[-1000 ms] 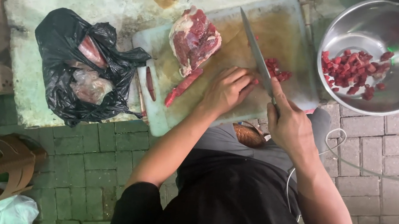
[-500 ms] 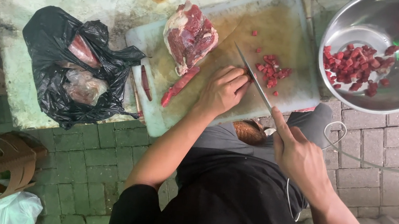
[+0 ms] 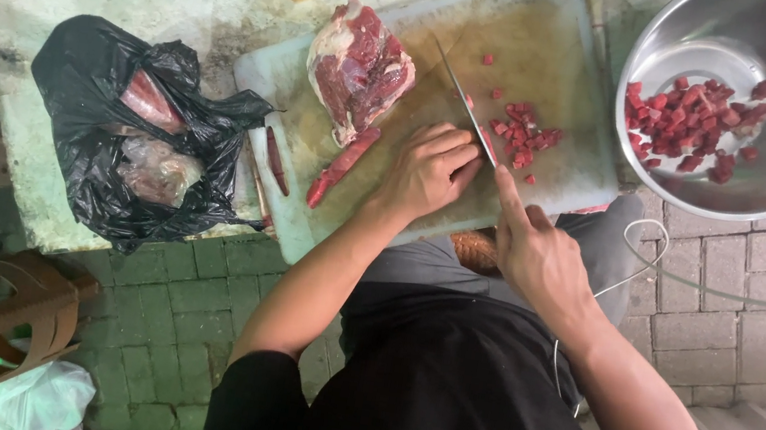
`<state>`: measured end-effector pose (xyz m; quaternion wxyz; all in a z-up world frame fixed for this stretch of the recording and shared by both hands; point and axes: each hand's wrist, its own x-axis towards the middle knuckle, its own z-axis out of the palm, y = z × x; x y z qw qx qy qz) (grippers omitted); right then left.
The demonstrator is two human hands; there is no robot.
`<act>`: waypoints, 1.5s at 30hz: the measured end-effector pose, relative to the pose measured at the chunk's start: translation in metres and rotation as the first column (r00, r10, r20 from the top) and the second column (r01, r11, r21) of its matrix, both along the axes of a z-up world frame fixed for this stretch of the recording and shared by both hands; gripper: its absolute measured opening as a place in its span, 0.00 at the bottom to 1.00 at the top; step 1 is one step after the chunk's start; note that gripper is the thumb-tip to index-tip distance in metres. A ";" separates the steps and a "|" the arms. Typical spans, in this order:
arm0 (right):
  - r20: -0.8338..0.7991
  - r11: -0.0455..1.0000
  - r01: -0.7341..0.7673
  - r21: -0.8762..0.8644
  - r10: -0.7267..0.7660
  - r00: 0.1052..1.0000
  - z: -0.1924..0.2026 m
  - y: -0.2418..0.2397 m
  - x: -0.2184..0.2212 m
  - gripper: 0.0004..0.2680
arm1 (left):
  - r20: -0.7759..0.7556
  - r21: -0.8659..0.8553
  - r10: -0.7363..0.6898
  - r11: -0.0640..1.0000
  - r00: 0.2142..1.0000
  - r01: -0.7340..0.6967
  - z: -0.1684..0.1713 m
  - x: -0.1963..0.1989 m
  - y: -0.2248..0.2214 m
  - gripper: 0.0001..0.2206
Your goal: The person is dicing a large piece of raw meat into small cubes using a knife on a cutting board.
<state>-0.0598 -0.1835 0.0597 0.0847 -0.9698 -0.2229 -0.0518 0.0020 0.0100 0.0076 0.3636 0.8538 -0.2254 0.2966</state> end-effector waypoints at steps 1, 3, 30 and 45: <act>0.010 1.000 0.000 0.002 0.000 1.000 0.000 0.004 0.005 0.21 | 0.010 0.002 0.000 1.000 1.000 0.000 0.001 0.000 0.001 0.08; -0.042 0.999 0.020 0.049 -0.018 0.999 0.001 0.011 0.013 0.21 | 0.006 0.028 -0.016 0.999 1.000 0.016 0.005 -0.001 0.001 0.07; 0.048 0.983 0.137 0.125 -0.144 0.988 -0.006 -0.065 0.002 0.13 | 0.001 0.137 -0.068 0.988 0.998 0.067 -0.018 0.023 -0.031 0.07; 0.131 0.992 0.026 0.127 -0.043 0.990 -0.001 -0.064 0.009 0.12 | 0.008 0.268 -0.134 0.955 0.991 0.127 0.003 0.006 -0.044 0.15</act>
